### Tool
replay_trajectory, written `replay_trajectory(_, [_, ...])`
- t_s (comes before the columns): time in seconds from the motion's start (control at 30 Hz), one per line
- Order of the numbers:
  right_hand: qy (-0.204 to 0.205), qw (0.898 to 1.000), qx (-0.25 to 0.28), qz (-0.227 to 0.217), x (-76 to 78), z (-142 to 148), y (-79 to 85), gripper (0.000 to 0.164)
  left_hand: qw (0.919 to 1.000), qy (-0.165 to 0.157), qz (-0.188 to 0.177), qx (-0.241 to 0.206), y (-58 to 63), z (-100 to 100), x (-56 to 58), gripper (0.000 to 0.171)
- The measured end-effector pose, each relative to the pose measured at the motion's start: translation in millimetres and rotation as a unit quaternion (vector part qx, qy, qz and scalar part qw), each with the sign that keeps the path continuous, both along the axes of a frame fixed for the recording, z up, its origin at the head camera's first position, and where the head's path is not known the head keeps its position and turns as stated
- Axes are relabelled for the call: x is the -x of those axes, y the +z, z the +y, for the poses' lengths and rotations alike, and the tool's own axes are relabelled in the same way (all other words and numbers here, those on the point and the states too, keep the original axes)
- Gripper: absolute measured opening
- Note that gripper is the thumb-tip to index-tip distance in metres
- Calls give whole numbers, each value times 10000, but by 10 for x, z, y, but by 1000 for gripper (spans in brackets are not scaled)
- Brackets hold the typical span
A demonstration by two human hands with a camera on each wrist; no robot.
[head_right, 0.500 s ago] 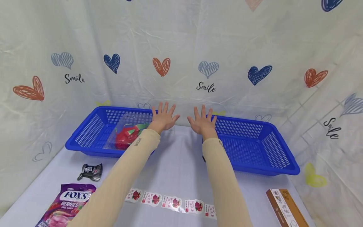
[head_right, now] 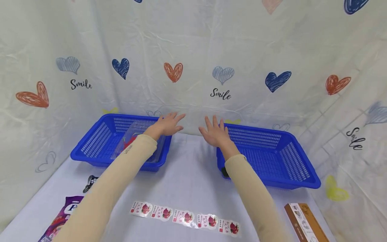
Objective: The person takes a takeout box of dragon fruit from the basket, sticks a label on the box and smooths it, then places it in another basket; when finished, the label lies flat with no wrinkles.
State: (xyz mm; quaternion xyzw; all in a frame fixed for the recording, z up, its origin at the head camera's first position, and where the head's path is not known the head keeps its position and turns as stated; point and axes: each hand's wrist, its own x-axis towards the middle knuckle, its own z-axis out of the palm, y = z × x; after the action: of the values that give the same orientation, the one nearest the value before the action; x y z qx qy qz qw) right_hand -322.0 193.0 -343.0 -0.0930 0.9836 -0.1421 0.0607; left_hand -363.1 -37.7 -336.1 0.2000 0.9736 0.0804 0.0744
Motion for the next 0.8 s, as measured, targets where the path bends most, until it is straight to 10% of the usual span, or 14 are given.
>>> replay_trajectory(0.23, [772,9930,889,78,-361,-52,44,72,9894,-455,-434,-1312,73,-842,33,63])
replay_trajectory(0.53, [1045,9782,1756,360,-687,-275,-111,69,9692,237,-960,-2255,-131,-1803,-57,67])
replay_trajectory(0.8, [1050,9576,2681,58,-828,-600,-359,60,9586,642,-1486,-2345,-324,-2216,-220,67])
